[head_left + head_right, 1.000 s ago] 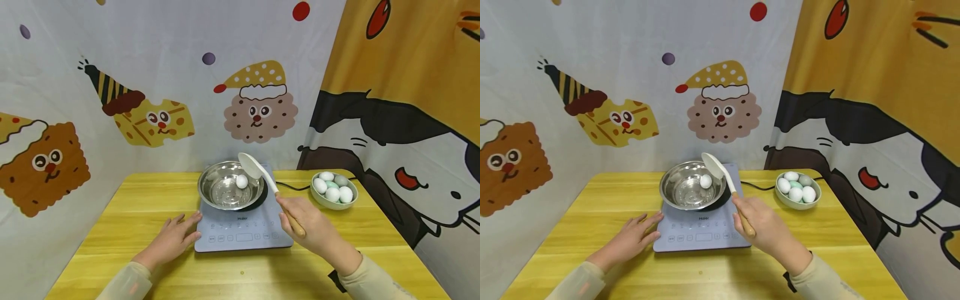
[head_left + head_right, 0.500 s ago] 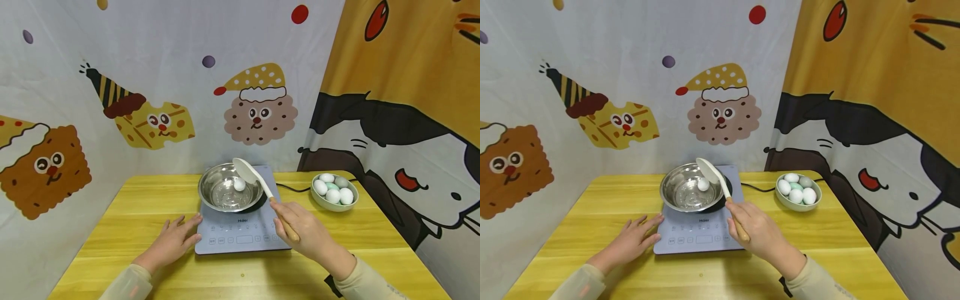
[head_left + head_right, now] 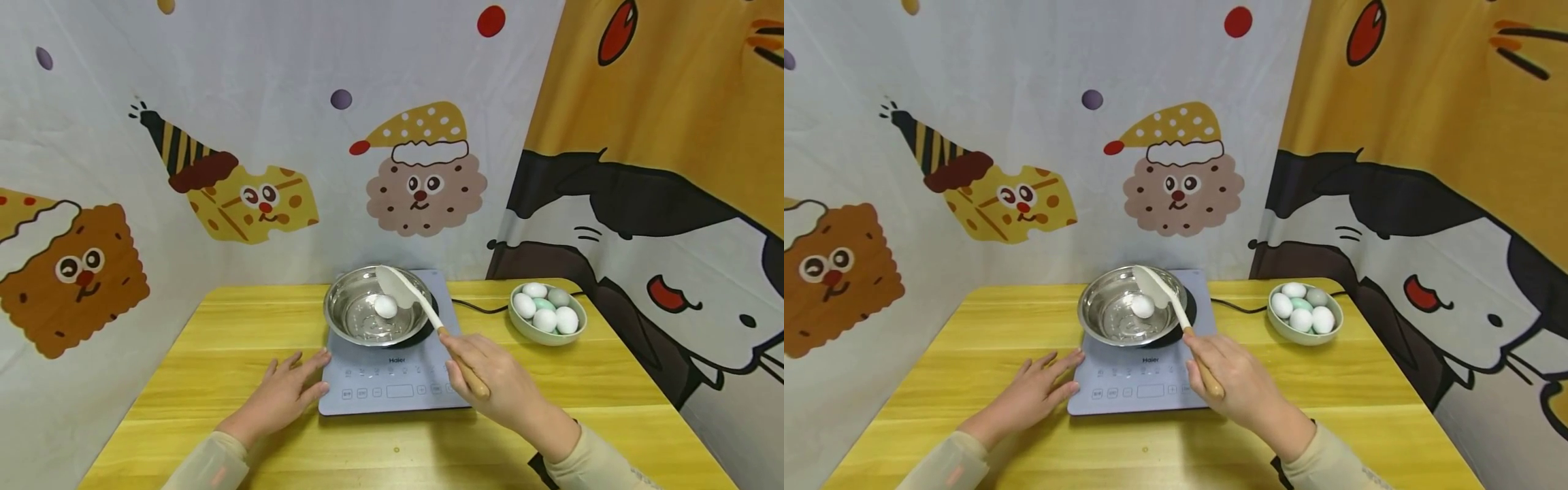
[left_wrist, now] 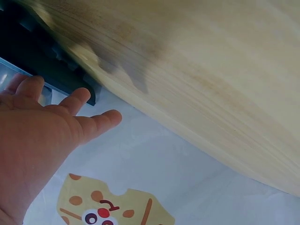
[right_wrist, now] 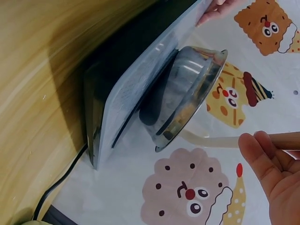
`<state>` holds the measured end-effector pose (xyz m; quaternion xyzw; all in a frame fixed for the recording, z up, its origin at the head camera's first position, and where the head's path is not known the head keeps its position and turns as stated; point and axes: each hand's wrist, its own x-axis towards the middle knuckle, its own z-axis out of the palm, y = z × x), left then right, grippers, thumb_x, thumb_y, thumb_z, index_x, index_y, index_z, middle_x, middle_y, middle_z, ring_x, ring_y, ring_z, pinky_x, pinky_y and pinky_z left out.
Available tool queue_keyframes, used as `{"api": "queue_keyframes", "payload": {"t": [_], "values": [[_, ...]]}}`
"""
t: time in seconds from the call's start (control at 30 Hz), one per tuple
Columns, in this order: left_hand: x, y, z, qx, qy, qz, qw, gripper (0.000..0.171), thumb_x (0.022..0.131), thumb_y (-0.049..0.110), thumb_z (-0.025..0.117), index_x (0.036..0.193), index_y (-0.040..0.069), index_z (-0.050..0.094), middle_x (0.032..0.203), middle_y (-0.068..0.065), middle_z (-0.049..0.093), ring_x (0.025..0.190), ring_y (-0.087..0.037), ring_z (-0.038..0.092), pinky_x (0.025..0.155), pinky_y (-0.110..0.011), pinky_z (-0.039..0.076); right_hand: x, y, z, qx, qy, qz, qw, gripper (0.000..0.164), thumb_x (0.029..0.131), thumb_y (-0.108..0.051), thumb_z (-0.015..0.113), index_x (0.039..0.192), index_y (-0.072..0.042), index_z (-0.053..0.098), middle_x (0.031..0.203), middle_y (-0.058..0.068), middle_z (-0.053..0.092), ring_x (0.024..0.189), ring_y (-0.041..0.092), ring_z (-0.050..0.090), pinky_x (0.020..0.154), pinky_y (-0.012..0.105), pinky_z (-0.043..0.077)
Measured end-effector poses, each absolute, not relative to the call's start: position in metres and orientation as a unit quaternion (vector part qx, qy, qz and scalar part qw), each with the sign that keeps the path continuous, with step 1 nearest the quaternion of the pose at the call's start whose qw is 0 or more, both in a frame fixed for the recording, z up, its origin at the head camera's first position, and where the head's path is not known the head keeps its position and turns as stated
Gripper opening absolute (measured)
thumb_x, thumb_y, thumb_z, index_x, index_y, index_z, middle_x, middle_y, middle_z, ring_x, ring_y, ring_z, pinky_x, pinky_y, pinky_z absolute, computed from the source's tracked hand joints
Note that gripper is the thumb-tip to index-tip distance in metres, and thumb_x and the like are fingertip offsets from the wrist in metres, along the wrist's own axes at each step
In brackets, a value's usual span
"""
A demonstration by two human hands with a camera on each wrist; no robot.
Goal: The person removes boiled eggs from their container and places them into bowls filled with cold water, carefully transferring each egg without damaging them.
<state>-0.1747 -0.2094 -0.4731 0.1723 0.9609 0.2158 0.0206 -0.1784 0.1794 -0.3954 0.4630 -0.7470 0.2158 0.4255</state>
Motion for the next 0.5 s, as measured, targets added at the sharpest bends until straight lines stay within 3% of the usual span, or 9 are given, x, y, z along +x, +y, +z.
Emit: {"api": "queue_keyframes", "payload": {"t": [0.5], "values": [[-0.176,-0.210,-0.473,0.172,0.960,0.220,0.027,0.061,0.109,0.053,0.054,0.162,0.023,0.049,0.169,0.002,0.046,0.153,-0.055,0.040,0.121,-0.085,0.018,-0.165,0.175,-0.394,0.474,-0.741,0.277,0.387,0.040,0.112,-0.024,0.053,0.124,0.007,0.075,0.099,0.005,0.080,0.078,0.012,0.069,0.070,0.021,0.061]]}}
